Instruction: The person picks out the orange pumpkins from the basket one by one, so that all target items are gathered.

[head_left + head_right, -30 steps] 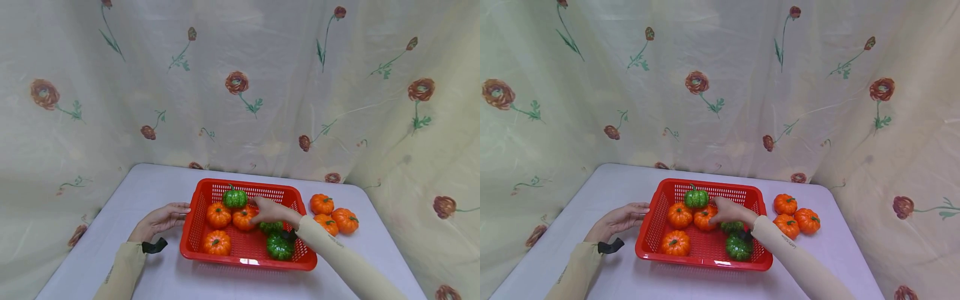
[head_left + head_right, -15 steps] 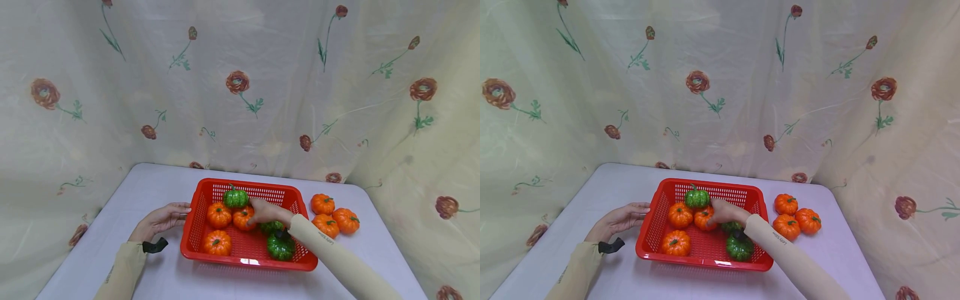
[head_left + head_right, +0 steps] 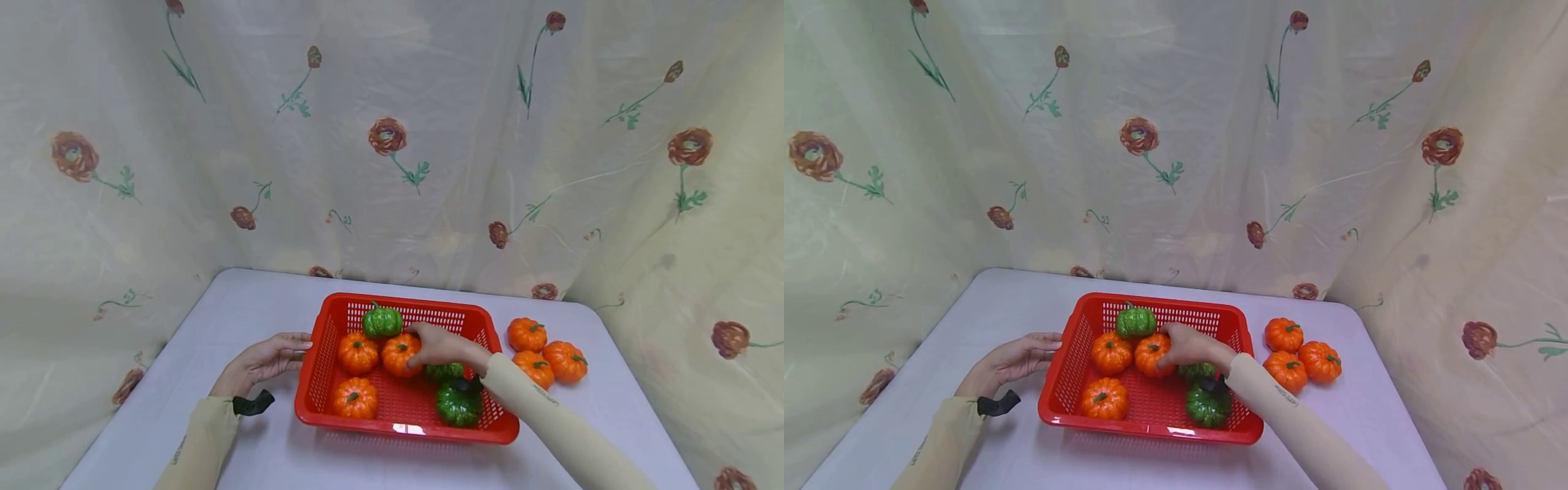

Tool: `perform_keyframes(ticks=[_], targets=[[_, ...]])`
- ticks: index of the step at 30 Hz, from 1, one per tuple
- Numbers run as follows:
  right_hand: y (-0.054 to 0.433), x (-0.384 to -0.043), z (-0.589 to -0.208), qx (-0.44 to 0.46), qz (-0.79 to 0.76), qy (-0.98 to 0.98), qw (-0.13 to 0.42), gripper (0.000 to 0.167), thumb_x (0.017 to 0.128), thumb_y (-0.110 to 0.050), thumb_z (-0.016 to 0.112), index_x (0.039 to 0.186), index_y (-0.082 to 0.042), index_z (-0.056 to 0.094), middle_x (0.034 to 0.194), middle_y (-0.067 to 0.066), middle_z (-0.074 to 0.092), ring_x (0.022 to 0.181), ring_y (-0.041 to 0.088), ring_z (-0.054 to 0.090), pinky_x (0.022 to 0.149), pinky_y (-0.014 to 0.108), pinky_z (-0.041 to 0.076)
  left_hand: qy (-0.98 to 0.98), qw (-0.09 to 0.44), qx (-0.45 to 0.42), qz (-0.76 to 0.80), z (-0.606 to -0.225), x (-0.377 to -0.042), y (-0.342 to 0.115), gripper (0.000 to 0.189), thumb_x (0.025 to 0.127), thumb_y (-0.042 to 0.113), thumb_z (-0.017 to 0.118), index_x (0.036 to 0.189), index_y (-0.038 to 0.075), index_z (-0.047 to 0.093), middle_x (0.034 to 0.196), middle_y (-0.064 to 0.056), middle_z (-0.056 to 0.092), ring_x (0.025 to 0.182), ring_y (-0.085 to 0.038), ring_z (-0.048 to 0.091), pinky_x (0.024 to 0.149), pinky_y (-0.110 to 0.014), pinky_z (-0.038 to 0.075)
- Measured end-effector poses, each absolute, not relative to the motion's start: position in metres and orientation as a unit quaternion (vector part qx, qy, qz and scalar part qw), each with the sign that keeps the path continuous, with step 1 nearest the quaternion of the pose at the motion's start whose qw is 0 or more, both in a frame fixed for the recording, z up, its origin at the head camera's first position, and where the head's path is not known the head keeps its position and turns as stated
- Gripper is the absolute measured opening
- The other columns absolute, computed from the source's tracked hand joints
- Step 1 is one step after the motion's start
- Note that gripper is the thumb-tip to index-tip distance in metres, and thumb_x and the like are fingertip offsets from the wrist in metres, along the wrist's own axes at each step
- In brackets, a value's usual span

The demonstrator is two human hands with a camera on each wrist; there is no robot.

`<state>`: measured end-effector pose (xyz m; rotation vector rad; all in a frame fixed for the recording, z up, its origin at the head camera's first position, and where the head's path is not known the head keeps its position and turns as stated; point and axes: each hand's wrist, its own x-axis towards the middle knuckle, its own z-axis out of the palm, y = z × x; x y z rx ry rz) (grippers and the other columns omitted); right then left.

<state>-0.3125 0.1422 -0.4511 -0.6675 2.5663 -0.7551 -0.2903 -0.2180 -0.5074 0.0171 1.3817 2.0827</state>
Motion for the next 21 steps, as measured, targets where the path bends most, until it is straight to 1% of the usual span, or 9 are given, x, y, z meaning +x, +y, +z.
perform_keyframes(ticks=[6,11,16,21], targets=[[0.155,-0.305,-0.441,-0.238,-0.265,0.919,0.169,0.069,0.073,-0.026,0.080,0.131,-0.002,0.052,0.118,0.008,0.060,0.100,0.017,0.057,0.094,0.037,0.051,0.524,0.314,0.005,0.792,-0.507,-0.290,-0.218,0.047,0.096,0.009,0.057,0.138,-0.002,0.039,0.121,-0.010,0.064,0.101,-0.023,0.068,0.090,-0.035,0.056],[0.170,-0.297,-0.433,-0.239,-0.286,0.914,0.162,0.069,0.074,-0.026,0.079,0.132,-0.003,0.050,0.122,0.009,0.059,0.104,0.020,0.056,0.097,0.040,0.050,0.526,0.317,0.012,0.789,-0.506,-0.291,-0.218,0.047,0.096,0.010,0.058,0.138,-0.003,0.038,0.121,-0.011,0.064,0.101,-0.024,0.069,0.089,-0.035,0.056],[0.187,-0.287,-0.421,-0.215,-0.302,0.916,0.156,0.072,0.075,-0.028,0.079,0.136,-0.007,0.048,0.128,0.009,0.056,0.110,0.021,0.055,0.099,0.042,0.050,0.524,0.317,0.008,0.791,-0.505,-0.289,-0.218,0.050,0.096,0.010,0.058,0.139,-0.003,0.036,0.120,-0.010,0.064,0.101,-0.024,0.068,0.090,-0.035,0.056],[0.208,-0.275,-0.408,-0.189,-0.329,0.914,0.143,0.074,0.077,-0.028,0.079,0.140,-0.008,0.044,0.133,0.011,0.054,0.116,0.025,0.053,0.100,0.045,0.050,0.530,0.302,-0.016,0.792,-0.506,-0.286,-0.221,0.058,0.094,0.013,0.061,0.143,-0.002,0.033,0.120,-0.009,0.064,0.102,-0.023,0.068,0.092,-0.035,0.055]])
